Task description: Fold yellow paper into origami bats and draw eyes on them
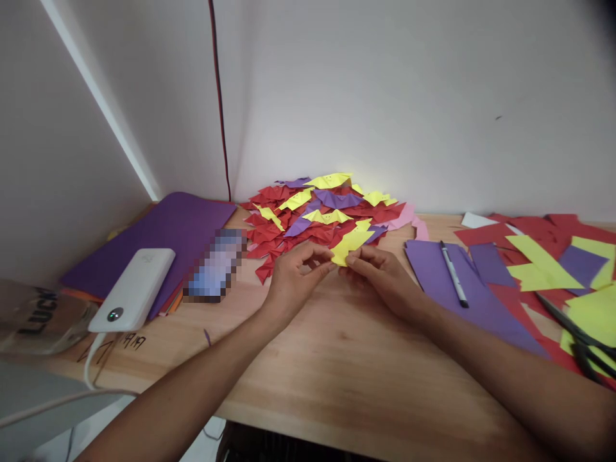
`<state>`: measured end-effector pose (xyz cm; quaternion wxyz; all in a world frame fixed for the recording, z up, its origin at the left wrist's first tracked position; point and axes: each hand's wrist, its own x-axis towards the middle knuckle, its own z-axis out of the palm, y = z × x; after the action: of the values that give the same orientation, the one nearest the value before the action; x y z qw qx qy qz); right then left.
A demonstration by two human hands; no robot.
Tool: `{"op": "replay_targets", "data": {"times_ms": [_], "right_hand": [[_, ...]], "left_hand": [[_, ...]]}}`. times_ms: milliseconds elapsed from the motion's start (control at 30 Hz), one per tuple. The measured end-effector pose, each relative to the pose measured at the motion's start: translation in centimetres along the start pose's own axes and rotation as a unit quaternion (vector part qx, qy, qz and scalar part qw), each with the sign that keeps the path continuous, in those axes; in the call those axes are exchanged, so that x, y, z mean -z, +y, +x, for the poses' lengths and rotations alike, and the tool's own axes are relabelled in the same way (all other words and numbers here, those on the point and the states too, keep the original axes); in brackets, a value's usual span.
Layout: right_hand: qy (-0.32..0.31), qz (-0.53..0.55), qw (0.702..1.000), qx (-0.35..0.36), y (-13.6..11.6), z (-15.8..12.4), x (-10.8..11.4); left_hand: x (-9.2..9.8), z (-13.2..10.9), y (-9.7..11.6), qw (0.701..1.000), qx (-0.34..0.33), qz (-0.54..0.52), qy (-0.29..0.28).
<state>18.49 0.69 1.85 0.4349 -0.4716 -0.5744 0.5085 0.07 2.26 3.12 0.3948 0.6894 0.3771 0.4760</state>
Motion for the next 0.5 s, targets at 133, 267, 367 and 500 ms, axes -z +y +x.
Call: {"op": "replay_targets", "data": {"times_ms": [133,267,367,500], "right_hand": [[0.004,-0.006,1.000,0.003,-0.28,-0.03,-0.08],[0.008,-0.015,1.000,0.001,-0.34,-0.01,-0.20],[0.006,-0.020,1.000,-0.001,-0.09,0.07,-0.17],[-0.001,-0.039,0.999,0.005,0.07,0.12,-0.12]], "left_hand": [[0.07,0.02,0.04,0.999,-0.024,0.021,-0.018],[0.01,0.15,-0.09,1.000,0.003,0.002,-0.027],[-0.17,0.34,-0.15,0.994,0.075,-0.076,-0.035],[-0.52,0.46,-0.18,0.975,0.153,-0.156,-0.025]]}}
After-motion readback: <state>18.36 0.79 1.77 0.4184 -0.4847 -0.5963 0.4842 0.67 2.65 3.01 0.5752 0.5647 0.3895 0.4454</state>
